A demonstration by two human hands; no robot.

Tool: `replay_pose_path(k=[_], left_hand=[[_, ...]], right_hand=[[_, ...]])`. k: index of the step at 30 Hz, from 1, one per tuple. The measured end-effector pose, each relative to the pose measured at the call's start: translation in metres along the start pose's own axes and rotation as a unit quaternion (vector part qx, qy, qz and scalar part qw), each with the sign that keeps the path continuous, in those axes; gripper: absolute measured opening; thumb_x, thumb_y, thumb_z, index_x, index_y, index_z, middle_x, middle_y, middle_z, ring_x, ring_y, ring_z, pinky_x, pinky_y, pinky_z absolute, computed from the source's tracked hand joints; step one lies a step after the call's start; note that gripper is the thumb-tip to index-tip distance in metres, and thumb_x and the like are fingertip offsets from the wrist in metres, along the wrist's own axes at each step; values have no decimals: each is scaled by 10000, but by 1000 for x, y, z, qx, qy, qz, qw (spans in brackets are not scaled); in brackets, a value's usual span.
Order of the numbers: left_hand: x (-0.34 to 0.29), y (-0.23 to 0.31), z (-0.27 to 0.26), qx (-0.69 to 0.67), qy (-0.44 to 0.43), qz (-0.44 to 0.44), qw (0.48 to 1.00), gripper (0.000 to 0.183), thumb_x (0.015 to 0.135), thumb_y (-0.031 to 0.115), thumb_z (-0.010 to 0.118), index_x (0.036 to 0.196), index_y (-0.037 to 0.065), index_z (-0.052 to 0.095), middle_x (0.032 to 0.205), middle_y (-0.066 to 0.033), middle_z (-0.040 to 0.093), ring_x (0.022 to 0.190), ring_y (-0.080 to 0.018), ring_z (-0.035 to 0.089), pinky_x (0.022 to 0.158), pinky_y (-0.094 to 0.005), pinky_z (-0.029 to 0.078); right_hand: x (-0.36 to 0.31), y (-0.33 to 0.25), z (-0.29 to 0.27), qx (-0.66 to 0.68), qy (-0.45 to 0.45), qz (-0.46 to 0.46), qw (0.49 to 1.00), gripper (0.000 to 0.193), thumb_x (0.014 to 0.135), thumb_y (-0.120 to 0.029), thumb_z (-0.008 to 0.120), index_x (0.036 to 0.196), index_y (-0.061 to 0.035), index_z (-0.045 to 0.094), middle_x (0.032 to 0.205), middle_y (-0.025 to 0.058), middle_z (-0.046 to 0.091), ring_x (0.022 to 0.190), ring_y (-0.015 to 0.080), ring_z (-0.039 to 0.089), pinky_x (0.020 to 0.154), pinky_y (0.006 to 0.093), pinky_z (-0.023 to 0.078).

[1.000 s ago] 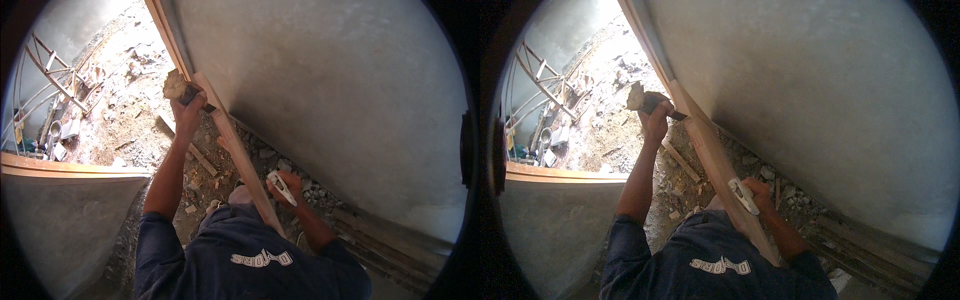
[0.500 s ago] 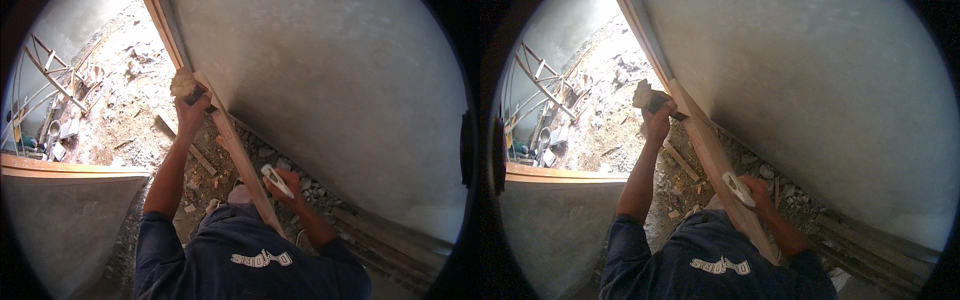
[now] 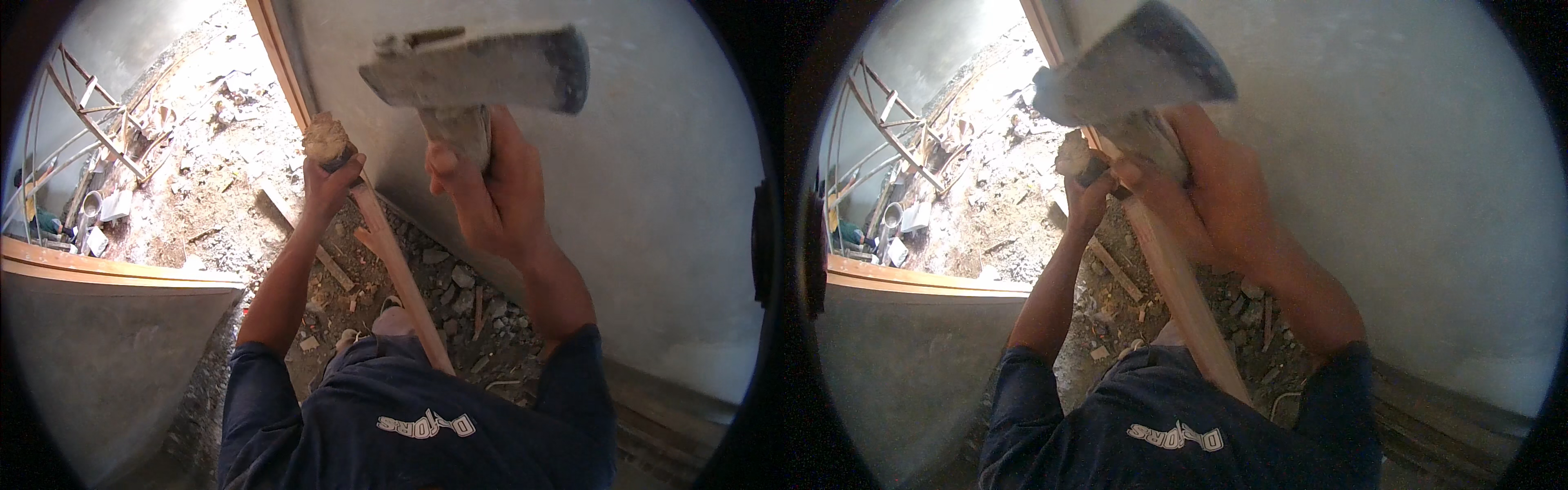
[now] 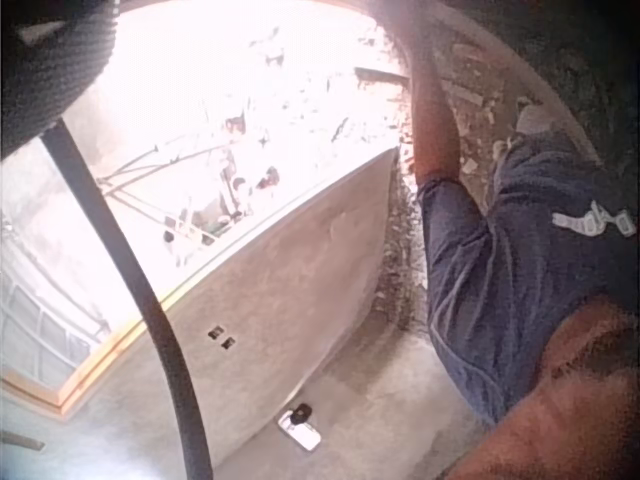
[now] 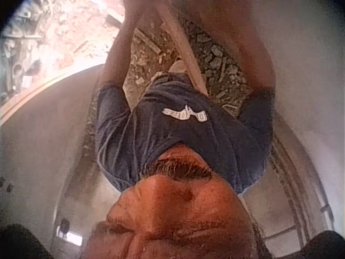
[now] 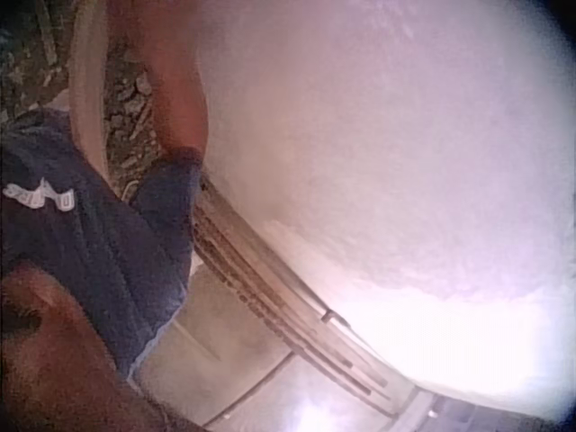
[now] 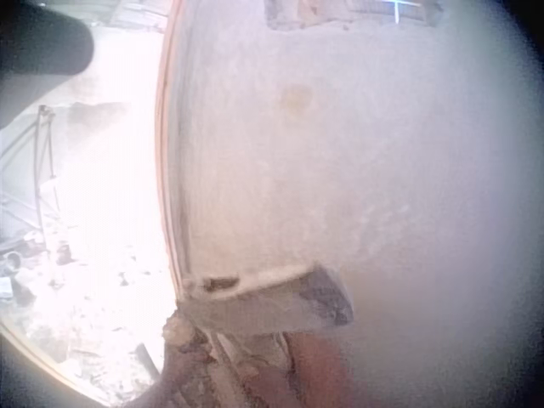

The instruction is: The person uses a hammer and chisel to carve a recess into a wooden door, likely for a hinge. The person repeatedly strikes the chisel to remove wood from the door's edge.

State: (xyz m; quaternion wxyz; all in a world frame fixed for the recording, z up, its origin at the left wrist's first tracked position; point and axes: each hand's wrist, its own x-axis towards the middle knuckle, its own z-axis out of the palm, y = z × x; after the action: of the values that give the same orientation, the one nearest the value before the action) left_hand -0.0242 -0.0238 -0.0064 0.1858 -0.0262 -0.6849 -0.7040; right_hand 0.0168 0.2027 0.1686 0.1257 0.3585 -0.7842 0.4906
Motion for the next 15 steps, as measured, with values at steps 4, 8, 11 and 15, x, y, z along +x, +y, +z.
replay_pose_path(k=[4, 8, 11, 15], left_hand=[[-1, 5, 3, 21, -14, -11, 1000, 228, 863, 185, 768, 973, 6, 678, 835, -30, 671, 756, -137, 626, 688, -316, 511], [-5, 11, 7, -19, 1, 0, 1000, 226, 864, 187, 768, 974, 3, 696, 882, -47, 699, 778, -133, 628, 696, -320, 513], [1, 10, 6, 20, 7, -9, 1000, 216, 865, 188, 763, 961, 5, 701, 873, -29, 696, 782, -141, 628, 700, -326, 523], [-17, -15, 1, 241, -16, 125, 962, 201, 836, 166, 738, 945, 6, 684, 862, -65, 657, 801, -216, 633, 728, -344, 530]], right_hand=[[34, 13, 13, -165, -171, 85, 968, 411, 1008, -420, 613, 1159, -42, 557, 902, 235, 710, 810, 421, 717, 711, 505, 547], [39, 21, 13, -158, -197, 47, 967, 444, 996, -451, 617, 1032, -16, 540, 783, 264, 648, 704, 473, 640, 640, 507, 488], [40, 29, 17, -225, -183, 32, 957, 434, 993, -435, 626, 1019, -7, 559, 784, 262, 652, 738, 467, 650, 660, 502, 493], [27, 51, 18, -108, -95, 17, 989, 373, 977, -362, 671, 1053, 0, 627, 795, 195, 679, 714, 337, 676, 668, 448, 512]])
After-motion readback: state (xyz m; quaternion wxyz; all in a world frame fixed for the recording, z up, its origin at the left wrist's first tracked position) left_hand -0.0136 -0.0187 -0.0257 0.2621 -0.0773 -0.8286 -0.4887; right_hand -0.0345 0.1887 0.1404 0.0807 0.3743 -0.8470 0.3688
